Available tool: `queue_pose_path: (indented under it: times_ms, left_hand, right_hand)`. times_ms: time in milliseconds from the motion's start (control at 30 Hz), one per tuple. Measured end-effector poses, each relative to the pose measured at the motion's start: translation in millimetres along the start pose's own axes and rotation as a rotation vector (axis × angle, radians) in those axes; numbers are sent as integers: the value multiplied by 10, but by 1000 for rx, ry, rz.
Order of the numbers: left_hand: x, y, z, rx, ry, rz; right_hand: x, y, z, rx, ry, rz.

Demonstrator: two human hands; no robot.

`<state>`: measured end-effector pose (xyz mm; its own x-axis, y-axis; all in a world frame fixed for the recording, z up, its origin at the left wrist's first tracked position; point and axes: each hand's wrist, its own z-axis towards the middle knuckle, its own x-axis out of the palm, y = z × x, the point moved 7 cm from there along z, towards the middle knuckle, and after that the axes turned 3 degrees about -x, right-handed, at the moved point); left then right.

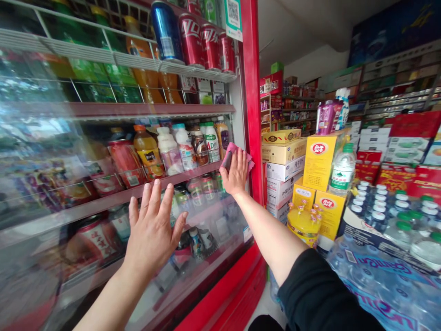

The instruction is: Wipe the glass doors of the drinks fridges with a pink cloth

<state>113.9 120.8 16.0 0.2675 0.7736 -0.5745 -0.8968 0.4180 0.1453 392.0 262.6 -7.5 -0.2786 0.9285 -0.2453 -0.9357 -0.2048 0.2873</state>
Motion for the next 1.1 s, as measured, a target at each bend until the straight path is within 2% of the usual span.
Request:
queue_pose_path:
  times_ms: [67, 133, 200, 267, 333, 500, 567, 633, 700, 767, 833, 867, 933, 1000, 1100]
  left_hand:
    - [2, 34, -22, -3, 1, 1]
    - [4, 62, -45, -6, 6, 1]
    - [7, 82, -67, -10, 12, 0]
    - [2, 100, -85, -16, 13, 0]
    - [-16, 119, -98, -27, 12, 0]
    - [-137, 167, -126, -39, -1, 10]
    - [-203, 205, -148, -55, -16, 13]
    - [-265, 250, -182, -71, -34, 17]
    - [-309, 294, -225, -73, -39, 35]
    - [-338, 348, -271, -75, -21, 64]
    - [-384, 427, -317, -100, -5, 85]
    - [-420, 475, -340, -119, -3, 90]
    - [-519, 583, -389, -165, -13, 93]
    - [-642, 700, -448, -212, -29, 96]
    - [-845, 892, -572, -295, -67, 96]
  right_hand:
    - [46, -187, -113, 153, -33, 17]
    - [84, -253, -229, 350, -76, 44]
    - [98, -151, -333, 543, -115, 68]
    - [83, 152, -388, 627, -123, 77]
    - [45, 620, -395, 547, -94, 79]
    - [-57, 1856, -533, 90, 9, 131]
    - [-77, 2211, -617, -153, 54, 165]
    - [-91, 2399, -673, -373, 102, 189]
    - [-98, 2405, -666, -527, 161, 203]
    - [-102, 2293, -606, -639, 217, 217]
    - [-103, 2111, -503, -683, 237, 221]
    - [-102, 1995, -426, -646, 222, 214]
    - [-106, 1729, -234, -447, 138, 190]
    - [-135, 1476, -69, -146, -1, 170]
    - [-184, 1362, 9, 238, -187, 174]
